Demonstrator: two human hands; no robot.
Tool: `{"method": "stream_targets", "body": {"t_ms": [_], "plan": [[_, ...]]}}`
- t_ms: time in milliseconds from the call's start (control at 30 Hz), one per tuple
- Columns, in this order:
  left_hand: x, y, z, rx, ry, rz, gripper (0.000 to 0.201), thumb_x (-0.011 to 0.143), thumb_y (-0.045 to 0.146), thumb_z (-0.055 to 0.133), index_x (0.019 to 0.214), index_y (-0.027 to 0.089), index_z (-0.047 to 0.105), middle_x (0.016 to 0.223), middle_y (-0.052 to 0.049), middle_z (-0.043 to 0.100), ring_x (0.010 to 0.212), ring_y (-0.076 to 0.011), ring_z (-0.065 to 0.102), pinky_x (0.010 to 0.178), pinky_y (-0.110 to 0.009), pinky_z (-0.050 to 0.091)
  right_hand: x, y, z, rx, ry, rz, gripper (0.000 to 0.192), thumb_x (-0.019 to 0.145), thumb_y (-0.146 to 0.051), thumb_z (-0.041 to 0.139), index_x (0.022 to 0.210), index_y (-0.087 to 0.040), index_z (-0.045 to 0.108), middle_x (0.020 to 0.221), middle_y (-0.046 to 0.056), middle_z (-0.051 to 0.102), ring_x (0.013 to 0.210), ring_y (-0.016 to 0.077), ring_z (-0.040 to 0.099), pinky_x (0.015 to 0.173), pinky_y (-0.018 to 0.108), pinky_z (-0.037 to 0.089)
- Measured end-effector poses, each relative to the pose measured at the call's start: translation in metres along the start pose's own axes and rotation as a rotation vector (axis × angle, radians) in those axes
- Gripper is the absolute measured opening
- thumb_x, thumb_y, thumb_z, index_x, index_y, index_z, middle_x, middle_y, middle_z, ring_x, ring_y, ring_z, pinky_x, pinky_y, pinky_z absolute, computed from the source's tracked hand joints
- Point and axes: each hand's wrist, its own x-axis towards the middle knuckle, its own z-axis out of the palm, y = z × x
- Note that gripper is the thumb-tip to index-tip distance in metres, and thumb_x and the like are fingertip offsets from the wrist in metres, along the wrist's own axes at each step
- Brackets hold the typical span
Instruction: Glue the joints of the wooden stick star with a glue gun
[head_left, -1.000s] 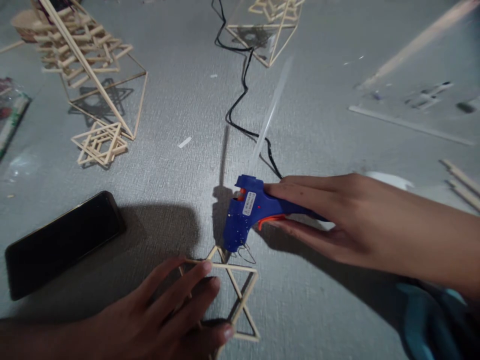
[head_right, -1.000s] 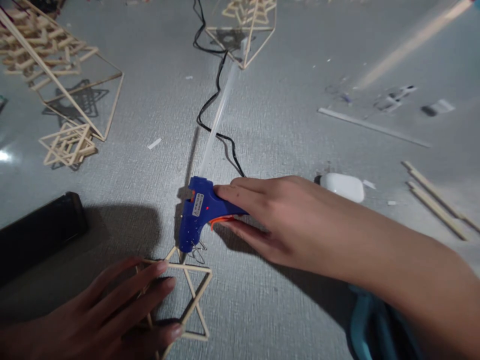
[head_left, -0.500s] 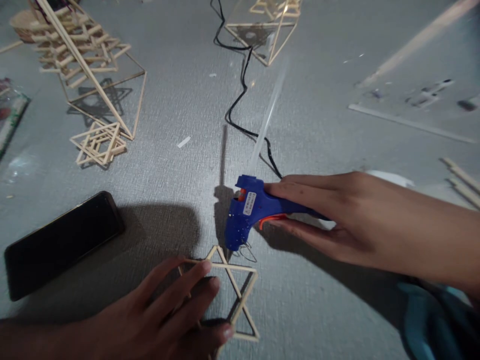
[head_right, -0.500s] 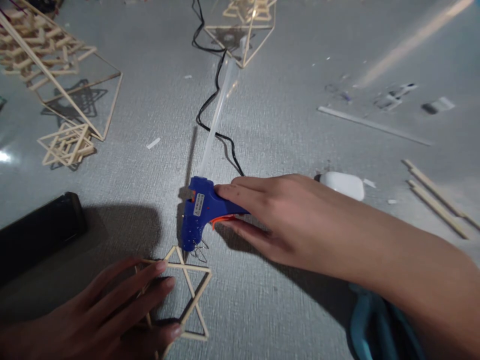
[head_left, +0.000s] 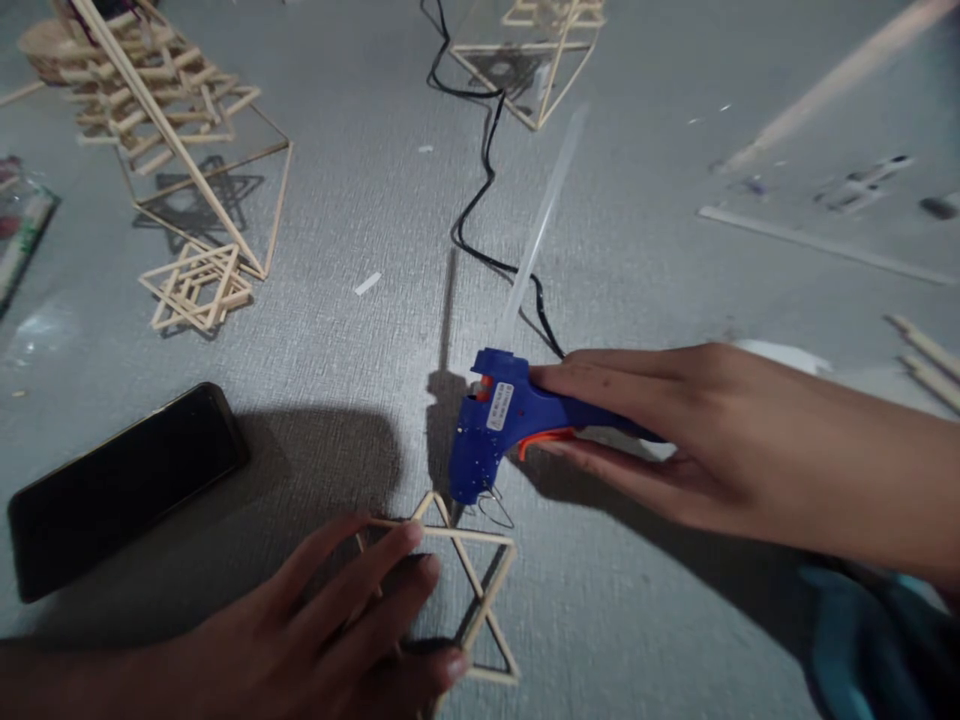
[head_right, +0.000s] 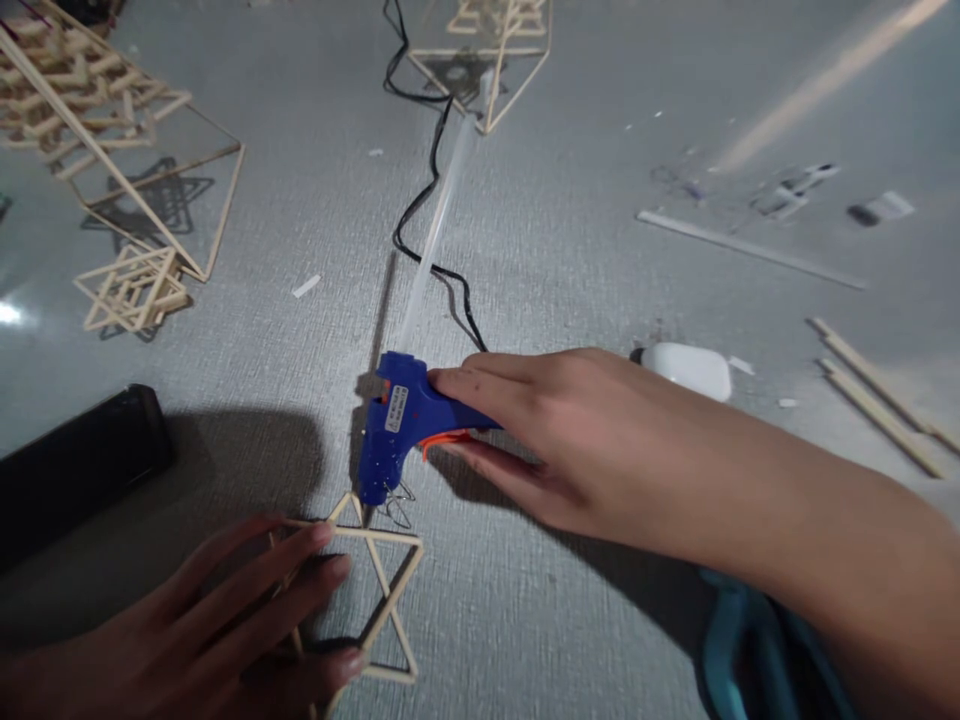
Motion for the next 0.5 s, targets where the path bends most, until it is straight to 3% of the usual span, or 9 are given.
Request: {"method": "stream_targets", "body": {"t_ms": [500], "plan": [[0.0001,0.0003,-0.0001,-0.003,0.006,0.000,0.045,0.110,0.054,0.061,0.153,0.042,0.065,0.157,0.000,0.065,0.152,-0.0305,0.050,0.121,-0.048,0.052,-0.0005,0.0002,0.0018,0.011,-0.017,0.019,0.030,0.113,-0.044,0.051,0.128,-0.023,0.067,0.098,0.004,0.076,0.065,0.0182,0.069,0.057,0.036,0.043]]}}
